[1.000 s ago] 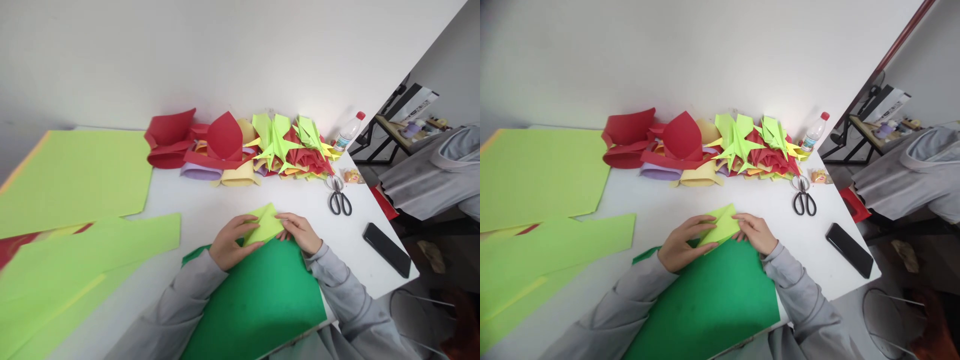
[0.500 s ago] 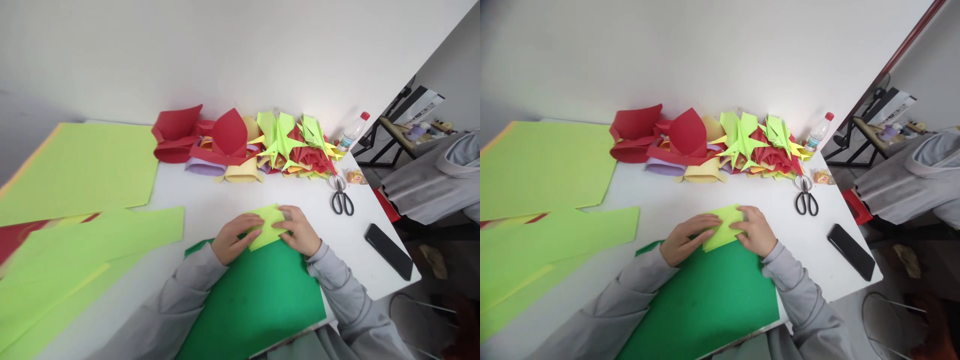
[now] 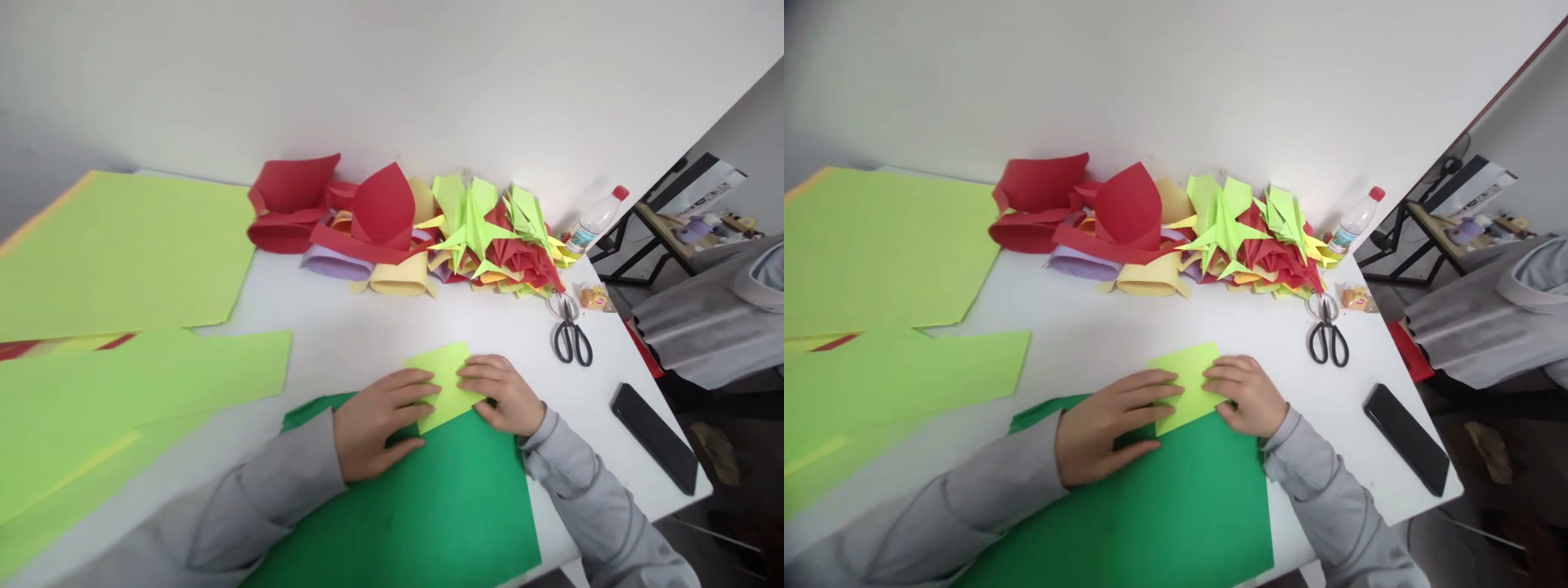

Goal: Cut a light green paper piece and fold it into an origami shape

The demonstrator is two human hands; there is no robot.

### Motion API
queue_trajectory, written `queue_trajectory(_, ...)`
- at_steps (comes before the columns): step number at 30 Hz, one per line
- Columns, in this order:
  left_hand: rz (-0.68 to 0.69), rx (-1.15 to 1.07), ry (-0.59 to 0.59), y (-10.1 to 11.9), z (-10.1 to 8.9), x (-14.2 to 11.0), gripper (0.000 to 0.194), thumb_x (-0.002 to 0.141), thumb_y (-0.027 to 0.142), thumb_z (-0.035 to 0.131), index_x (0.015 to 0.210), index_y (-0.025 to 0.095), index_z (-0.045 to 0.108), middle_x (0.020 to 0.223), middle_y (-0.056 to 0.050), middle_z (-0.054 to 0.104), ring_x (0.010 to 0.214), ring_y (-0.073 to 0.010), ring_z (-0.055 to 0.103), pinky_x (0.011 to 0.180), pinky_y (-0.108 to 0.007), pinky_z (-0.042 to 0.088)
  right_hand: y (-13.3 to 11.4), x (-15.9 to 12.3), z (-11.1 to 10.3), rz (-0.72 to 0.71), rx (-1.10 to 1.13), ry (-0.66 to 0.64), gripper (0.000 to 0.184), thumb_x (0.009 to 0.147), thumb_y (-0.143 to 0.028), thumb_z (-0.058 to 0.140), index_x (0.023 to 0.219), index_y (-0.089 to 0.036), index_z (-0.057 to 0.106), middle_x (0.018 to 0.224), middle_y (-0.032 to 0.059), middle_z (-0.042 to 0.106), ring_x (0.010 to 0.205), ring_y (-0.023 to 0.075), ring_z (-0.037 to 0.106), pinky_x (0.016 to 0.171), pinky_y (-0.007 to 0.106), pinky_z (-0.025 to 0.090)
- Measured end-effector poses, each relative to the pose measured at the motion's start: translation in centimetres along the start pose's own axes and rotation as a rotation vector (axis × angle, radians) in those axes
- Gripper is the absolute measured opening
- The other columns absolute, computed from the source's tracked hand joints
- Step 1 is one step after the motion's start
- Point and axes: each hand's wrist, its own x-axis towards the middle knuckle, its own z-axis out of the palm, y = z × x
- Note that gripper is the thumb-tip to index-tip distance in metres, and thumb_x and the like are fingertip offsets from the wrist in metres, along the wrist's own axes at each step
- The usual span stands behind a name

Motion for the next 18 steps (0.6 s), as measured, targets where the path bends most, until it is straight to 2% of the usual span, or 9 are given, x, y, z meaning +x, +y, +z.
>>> queue_trajectory(7, 0.015, 0.009, -0.014, 0.2, 0.0, -0.2, 0.025, 0.085, 0.023, 0.049, 0.107, 0.020, 0.062, 0.122, -0.013, 0.063, 0.124, -0.0294, 0.047, 0.104, -0.051, 0.038, 0.0, 0.0, 0.2, 0.031, 0.034, 0.025, 0.020, 0.085, -0.033, 0.059, 0.101, -0.022, 0.064, 0.108, 0.0084, 0.068, 0.114, 0.0226, 0.054, 0.097, 0.042, 0.041)
queue_trajectory(11, 0.031, 0.035, 0.012, 0.7, 0.1, -0.1, 0.027, 0.085, 0.020, 0.048, 0.108, 0.020, 0.062, 0.123, -0.012, 0.062, 0.123, -0.0297, 0.047, 0.104, -0.051, 0.038, 0.1, 0.4, 0.2, 0.088, 0.087, 0.058, 0.029, 0.079, -0.040, 0.069, 0.101, -0.022, 0.065, 0.101, 0.0073, 0.070, 0.106, 0.0215, 0.059, 0.096, 0.040, 0.042)
queue_trajectory(14, 0.034, 0.059, 0.034, 1.1, 0.1, 0.0, 0.026, 0.084, 0.019, 0.047, 0.105, 0.020, 0.063, 0.121, -0.013, 0.061, 0.118, -0.0298, 0.050, 0.102, -0.050, 0.041, 0.2, 0.7, 0.0, 0.127, 0.147, 0.072, 0.030, 0.077, -0.042, 0.071, 0.099, -0.022, 0.066, 0.098, 0.0072, 0.072, 0.102, 0.0218, 0.061, 0.094, 0.040, 0.044)
queue_trajectory(18, 0.034, 0.076, 0.027, 1.6, -0.2, 0.3, 0.027, 0.082, 0.017, 0.046, 0.104, 0.016, 0.062, 0.108, -0.014, 0.064, 0.103, -0.0290, 0.055, 0.092, -0.048, 0.046, 0.3, 0.7, 0.1, 0.147, 0.201, 0.097, 0.025, 0.078, -0.044, 0.069, 0.089, -0.021, 0.067, 0.094, 0.0077, 0.072, 0.102, 0.0226, 0.062, 0.092, 0.041, 0.046)
